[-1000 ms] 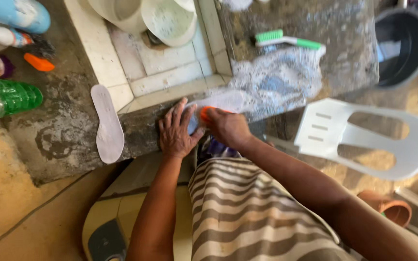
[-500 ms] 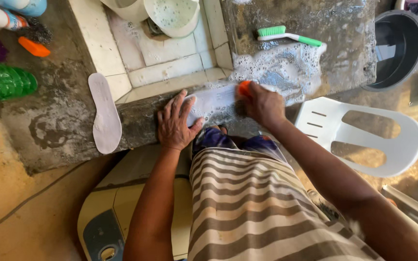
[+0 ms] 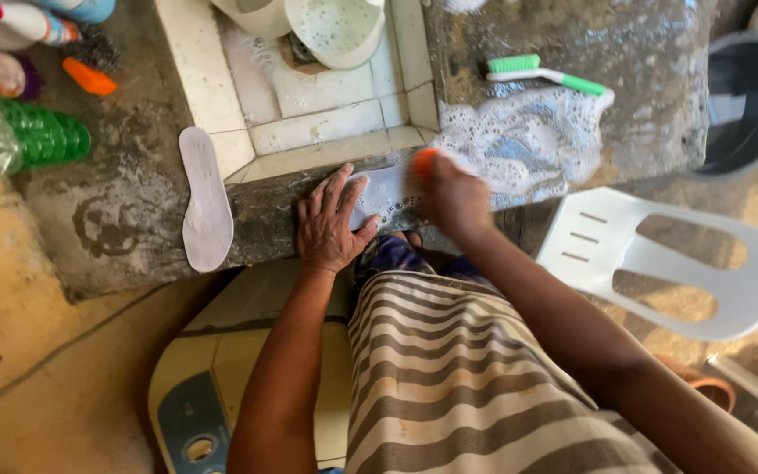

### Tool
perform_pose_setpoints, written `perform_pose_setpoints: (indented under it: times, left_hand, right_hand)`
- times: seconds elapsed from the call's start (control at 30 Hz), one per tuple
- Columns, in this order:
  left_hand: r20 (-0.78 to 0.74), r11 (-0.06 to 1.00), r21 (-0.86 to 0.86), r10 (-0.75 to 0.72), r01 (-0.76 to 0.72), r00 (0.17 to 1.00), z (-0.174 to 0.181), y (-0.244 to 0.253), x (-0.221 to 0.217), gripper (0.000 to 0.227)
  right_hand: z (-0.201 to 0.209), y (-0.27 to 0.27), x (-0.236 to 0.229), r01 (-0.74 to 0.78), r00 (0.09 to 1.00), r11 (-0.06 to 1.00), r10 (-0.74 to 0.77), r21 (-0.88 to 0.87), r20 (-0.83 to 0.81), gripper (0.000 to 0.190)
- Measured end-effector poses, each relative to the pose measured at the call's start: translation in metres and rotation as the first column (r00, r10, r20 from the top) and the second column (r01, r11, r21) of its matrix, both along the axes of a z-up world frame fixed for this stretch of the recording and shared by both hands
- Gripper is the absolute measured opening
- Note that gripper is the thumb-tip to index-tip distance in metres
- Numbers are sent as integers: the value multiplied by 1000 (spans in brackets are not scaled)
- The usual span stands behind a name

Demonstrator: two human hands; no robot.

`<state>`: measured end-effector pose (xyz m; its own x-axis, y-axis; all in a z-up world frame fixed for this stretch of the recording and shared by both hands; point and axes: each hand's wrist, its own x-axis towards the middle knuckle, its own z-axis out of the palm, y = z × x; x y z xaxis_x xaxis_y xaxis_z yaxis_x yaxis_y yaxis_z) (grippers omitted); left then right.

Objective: The person scrubs shoe insoles with a brush and cleaning liquid at a concrete counter, applying detergent from various bottles and rinsing the items.

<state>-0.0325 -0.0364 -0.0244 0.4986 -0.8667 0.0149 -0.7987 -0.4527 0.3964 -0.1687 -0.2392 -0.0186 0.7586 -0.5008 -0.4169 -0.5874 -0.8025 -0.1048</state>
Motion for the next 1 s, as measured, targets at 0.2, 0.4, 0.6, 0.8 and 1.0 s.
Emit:
perform_pose_setpoints:
  times: [0.2,0.4,0.6,0.8,1.0]
  left_hand:
    - [-12,1000,-20,20,-20,1000,6,0,-2,61]
    - [-43,999,-4,36,-36,998,9,-5,2,62]
    - [8,1000,1,14,-14,1000,7,-3,1,65]
    - [-44,998,38,45,-43,998,9,-4,0,62]
    - [8,1000,25,10,-10,1000,1,-2,2,67]
  right_hand:
    - [12,-4,10,-60,991,982,80,176,-105,77]
    - [2,17,20,-57,990,988,75,144,-119,72]
    - [3,-23,-9,-96,994,990,100,101,-31,79]
    - [-24,16,24,-95,995,994,93,49,38,51]
    - [1,-35,-18,-16,993,991,31,131,-116,88]
